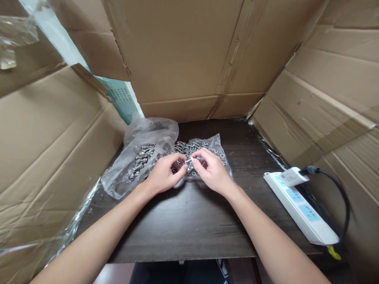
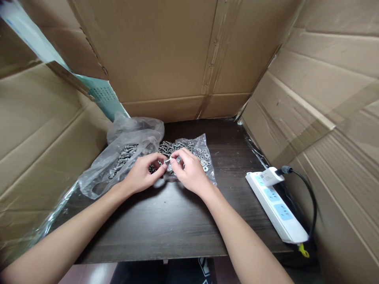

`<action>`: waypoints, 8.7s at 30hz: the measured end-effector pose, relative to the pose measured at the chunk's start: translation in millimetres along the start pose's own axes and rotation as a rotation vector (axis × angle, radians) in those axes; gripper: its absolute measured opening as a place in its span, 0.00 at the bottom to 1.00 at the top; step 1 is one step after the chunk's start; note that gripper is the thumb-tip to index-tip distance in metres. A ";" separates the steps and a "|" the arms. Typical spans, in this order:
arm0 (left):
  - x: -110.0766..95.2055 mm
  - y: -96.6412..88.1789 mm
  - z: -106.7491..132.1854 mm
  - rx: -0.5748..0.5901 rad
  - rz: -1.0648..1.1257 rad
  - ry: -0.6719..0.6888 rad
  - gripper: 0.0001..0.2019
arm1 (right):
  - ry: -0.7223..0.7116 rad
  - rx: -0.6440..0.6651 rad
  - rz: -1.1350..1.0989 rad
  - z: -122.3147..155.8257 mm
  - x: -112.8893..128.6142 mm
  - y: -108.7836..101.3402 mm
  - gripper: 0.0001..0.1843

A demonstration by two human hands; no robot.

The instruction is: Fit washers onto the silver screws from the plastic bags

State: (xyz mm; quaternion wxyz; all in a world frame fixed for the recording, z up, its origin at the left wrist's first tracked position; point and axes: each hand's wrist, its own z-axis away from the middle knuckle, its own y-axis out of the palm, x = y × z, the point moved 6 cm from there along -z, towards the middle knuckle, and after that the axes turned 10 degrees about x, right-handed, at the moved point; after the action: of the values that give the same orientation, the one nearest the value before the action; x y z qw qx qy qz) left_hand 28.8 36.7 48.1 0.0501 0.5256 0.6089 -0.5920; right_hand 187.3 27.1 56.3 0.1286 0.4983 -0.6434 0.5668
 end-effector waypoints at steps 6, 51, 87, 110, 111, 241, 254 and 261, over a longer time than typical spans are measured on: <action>0.3 -1.8 -0.1 -0.002 -0.016 -0.016 0.08 | 0.008 0.035 0.048 -0.2 -1.6 0.8 0.04; -1.5 -3.8 0.4 -0.050 -0.034 0.025 0.10 | 0.038 0.042 0.021 1.7 2.7 -2.6 0.11; -0.8 -3.6 0.8 -0.048 -0.035 0.026 0.09 | 0.054 0.058 -0.005 0.2 -1.8 -0.5 0.04; -1.2 -3.4 0.6 -0.048 -0.033 0.021 0.10 | 0.061 0.072 0.006 0.0 -1.2 -0.6 0.04; -1.1 -3.6 0.7 -0.049 -0.034 0.019 0.10 | 0.056 0.072 0.006 0.2 -0.7 -0.7 0.04; -10.8 -3.2 5.0 -0.124 -0.129 0.170 0.03 | 0.020 0.091 -0.006 -0.1 4.9 0.2 0.07; -7.7 -3.5 5.5 -0.140 -0.086 0.179 0.05 | 0.042 0.129 0.029 -0.1 0.8 5.3 0.12; -9.5 -3.1 5.5 -0.135 -0.074 0.190 0.04 | 0.012 0.136 0.011 -1.1 -0.2 6.6 0.15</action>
State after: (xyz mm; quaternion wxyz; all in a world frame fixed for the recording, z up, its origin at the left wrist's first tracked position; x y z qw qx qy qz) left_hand 27.7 27.7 55.0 0.0057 0.5521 0.6683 -0.4985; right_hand 181.8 27.3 52.6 0.0955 0.4990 -0.6054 0.6127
